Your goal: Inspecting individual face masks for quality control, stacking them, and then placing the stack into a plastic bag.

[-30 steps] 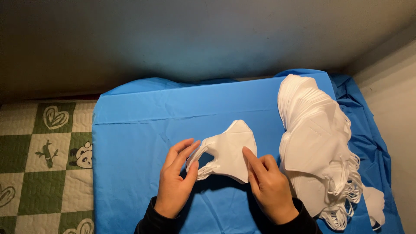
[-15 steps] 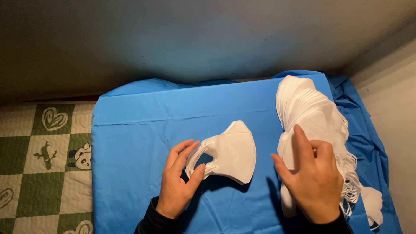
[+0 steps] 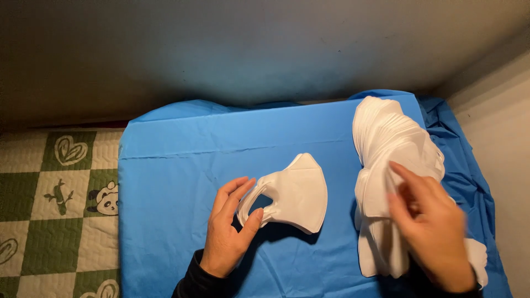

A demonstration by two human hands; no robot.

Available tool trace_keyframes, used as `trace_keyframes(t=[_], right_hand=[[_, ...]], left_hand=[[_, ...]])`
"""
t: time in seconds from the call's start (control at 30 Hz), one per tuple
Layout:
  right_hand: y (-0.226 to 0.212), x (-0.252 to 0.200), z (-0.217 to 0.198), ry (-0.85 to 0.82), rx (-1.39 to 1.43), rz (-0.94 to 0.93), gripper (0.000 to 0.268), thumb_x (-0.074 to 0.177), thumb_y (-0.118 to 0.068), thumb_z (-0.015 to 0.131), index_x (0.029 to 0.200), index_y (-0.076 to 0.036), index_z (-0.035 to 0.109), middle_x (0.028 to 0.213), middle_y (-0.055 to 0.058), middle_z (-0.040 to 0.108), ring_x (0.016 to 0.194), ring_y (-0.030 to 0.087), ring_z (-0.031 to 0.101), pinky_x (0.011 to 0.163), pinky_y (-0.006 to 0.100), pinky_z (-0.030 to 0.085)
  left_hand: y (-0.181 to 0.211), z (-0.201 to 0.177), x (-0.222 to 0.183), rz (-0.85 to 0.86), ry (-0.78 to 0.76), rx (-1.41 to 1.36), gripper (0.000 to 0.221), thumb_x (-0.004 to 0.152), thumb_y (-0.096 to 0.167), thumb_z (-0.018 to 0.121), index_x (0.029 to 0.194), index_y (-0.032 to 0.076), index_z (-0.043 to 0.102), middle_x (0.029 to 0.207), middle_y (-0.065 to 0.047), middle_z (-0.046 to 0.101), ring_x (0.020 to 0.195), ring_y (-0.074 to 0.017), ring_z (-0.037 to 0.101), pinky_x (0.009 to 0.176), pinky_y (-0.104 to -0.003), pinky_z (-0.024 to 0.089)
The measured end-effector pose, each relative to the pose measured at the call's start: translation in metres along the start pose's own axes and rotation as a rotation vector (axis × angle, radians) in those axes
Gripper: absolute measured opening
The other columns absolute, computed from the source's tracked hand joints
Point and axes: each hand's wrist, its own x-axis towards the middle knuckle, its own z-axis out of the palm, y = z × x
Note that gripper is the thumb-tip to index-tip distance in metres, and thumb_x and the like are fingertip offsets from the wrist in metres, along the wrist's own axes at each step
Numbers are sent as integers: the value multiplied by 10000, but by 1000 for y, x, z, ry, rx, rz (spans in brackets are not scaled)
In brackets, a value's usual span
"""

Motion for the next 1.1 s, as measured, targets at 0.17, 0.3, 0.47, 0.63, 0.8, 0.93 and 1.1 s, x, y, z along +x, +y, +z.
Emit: trace_keyframes(t=[0.17, 0.3, 0.47, 0.63, 0.8, 0.93, 1.1], right_hand=[[30, -48, -23, 394, 246, 9, 488, 1176, 52, 467, 1658, 60, 547, 1033, 136, 546, 739, 172, 432, 756, 264, 343], [161, -62, -33, 213, -29, 71, 158, 780, 41, 414, 826, -58, 299, 656, 71, 251, 521, 237, 257, 536, 400, 196], [0, -82, 7, -6, 834, 13, 660, 671, 211, 708, 1294, -8, 698, 1336, 183, 693, 954, 208, 718, 670, 289, 653], [-48, -55, 76, 76, 974, 102, 440, 856, 46, 719, 1290, -28, 723, 863, 57, 612, 735, 123, 567, 628, 226, 528], [-43, -48, 101, 94, 785, 120, 397, 885, -82, 734, 1282, -75, 726, 701, 24, 593, 441, 132, 653, 476, 200, 573], [-27, -47, 115, 113, 446, -36, 394, 916, -211, 731, 1310, -199, 721, 653, -77, 572, 570, 48, 489, 639, 193, 469], [-19, -40, 120, 57, 423, -74, 466, 944, -252, 696, 1405, -219, 639, 663, -86, 559, 575, 53, 494, 638, 205, 481]], left_hand=[[11, -3, -2, 81, 77, 47, 537, 916, 298, 643, 1407, 88, 585, 1458, -132, 524, 1368, -270, 540, 1134, -422, 463], [44, -18, -9, 125, 54, 17, 569, 911, 274, 626, 1429, 50, 552, 1498, -179, 486, 1412, -306, 497, 1147, -443, 432], [51, -24, -9, 236, -360, -653, 1070, 1048, 747, 598, 1629, 32, 53, 1458, -250, 541, 1401, -322, 476, 1230, -491, 300], [37, -12, -17, -147, -115, -805, 806, 919, 71, 710, 1599, 17, 281, 1014, -98, 663, 995, -179, 663, 921, -295, 524], [34, -5, -8, -108, 129, -391, 505, 911, -8, 703, 1411, 33, 635, 981, -36, 624, 898, -115, 605, 841, -229, 522], [30, -2, 0, 141, 130, 1, 386, 943, 44, 663, 1327, 81, 678, 1064, -55, 680, 881, -127, 644, 826, -244, 544], [26, -3, 30, 216, 112, 255, 422, 930, 130, 697, 1350, 106, 665, 1246, -95, 608, 1170, -237, 600, 1043, -358, 471]])
